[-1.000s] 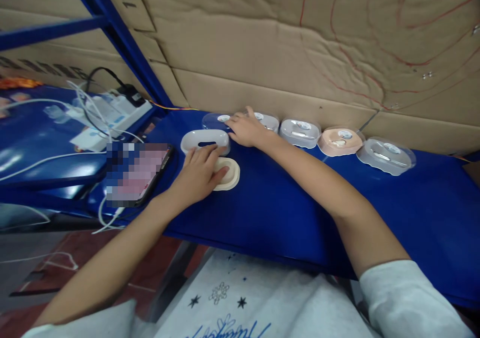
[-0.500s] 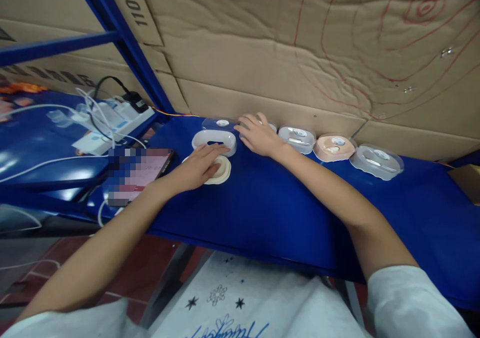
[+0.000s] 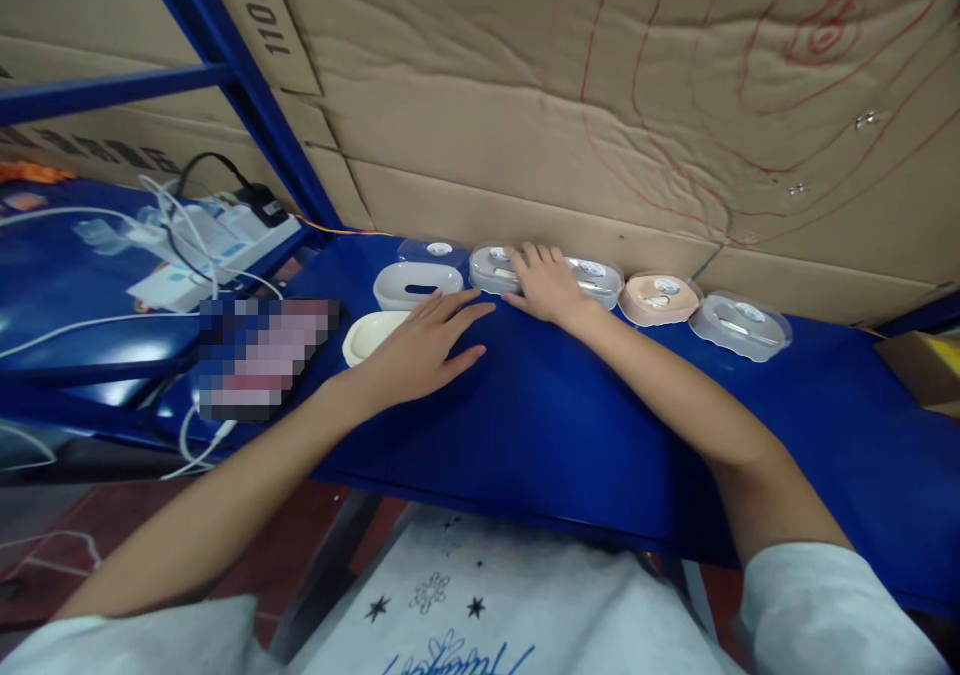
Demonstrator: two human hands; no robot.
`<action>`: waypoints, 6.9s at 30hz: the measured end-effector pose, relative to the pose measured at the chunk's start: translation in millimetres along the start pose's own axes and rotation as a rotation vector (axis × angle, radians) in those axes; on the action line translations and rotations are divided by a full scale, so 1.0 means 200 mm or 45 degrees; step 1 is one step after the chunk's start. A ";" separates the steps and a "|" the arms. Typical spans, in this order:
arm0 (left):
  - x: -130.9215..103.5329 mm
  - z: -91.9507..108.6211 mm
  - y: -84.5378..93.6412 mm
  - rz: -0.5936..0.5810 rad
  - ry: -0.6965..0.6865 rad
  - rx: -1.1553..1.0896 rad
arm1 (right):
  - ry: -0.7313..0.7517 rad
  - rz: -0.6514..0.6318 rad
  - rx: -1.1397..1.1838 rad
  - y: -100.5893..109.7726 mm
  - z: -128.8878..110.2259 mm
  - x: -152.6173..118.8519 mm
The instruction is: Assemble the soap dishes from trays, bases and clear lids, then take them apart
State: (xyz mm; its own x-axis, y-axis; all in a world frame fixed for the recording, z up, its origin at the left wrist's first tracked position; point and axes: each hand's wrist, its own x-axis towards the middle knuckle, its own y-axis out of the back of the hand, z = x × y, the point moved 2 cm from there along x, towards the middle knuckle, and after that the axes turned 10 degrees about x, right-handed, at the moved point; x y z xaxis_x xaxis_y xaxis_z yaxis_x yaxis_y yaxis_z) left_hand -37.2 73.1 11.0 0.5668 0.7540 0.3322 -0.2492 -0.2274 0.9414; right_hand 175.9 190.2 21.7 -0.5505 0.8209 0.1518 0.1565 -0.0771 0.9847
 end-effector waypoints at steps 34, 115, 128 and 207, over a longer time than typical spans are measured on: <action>0.03 0.15 -0.02 -0.616 -0.152 -0.694 | 0.003 -0.112 0.208 0.21 0.11 -0.04; 0.01 0.31 -0.09 -0.180 -0.520 0.146 | -0.114 0.492 0.729 -0.12 0.10 -0.65; 0.03 0.29 -0.08 -0.252 -0.312 0.285 | 0.256 0.060 0.427 -0.12 -0.04 -0.27; -0.02 0.58 -0.12 -0.008 -0.762 -0.423 | -0.071 0.174 0.213 -0.05 0.41 -0.84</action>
State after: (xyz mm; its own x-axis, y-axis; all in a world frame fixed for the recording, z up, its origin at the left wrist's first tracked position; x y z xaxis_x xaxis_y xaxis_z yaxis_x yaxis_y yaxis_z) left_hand 58.3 4.3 -5.9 0.8815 0.2627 0.3923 -0.4183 0.0493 0.9070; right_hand 334.8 99.4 -21.8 -0.4696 0.8396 0.2730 0.3626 -0.0985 0.9267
